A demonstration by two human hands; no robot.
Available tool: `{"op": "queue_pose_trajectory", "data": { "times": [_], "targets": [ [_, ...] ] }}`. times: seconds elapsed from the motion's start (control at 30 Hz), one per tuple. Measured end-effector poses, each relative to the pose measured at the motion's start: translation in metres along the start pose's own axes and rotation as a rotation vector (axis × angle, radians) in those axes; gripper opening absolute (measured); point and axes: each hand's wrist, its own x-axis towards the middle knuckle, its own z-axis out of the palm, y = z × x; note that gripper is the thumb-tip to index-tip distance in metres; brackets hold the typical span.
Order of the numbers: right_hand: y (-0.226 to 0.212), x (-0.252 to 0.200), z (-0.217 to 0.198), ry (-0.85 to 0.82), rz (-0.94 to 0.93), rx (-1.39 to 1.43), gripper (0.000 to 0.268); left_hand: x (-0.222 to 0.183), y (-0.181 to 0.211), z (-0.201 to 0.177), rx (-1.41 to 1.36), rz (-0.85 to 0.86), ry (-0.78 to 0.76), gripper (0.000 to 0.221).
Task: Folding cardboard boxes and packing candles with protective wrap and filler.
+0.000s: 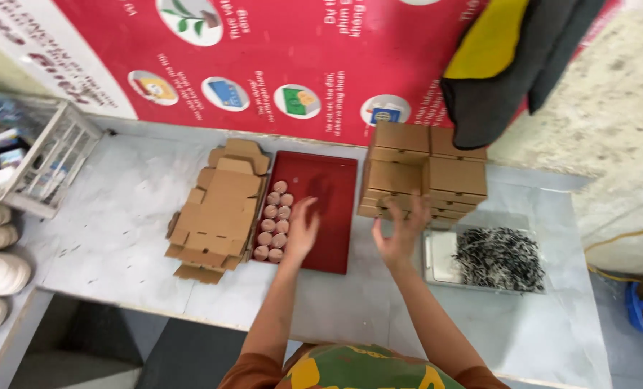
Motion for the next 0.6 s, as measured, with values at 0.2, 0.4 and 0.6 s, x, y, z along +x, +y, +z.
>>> {"op": "queue_pose_trajectory", "data": {
  "times": [0.2, 0.4, 0.6],
  "targets": [
    [-0.049, -0.016, 0.088, -0.487, -0.156, 0.111, 0.047, -0.005, -0.077, -0.118, 0.621, -0.109, 0.278, 0.05],
    [-0.069, -0.046, 0.174, -0.973, -0.188, 0.293, 0.065, 0.005, -0.121, -0.154, 0.591, -0.487, 0.006, 0.033],
    [-0.078, -0.07, 0.228, -1.143, -0.366, 0.147, 0.073, 0.023, -0.133, -0.152, 0.679, -0.575, -0.071, 0.04]
  ]
}}
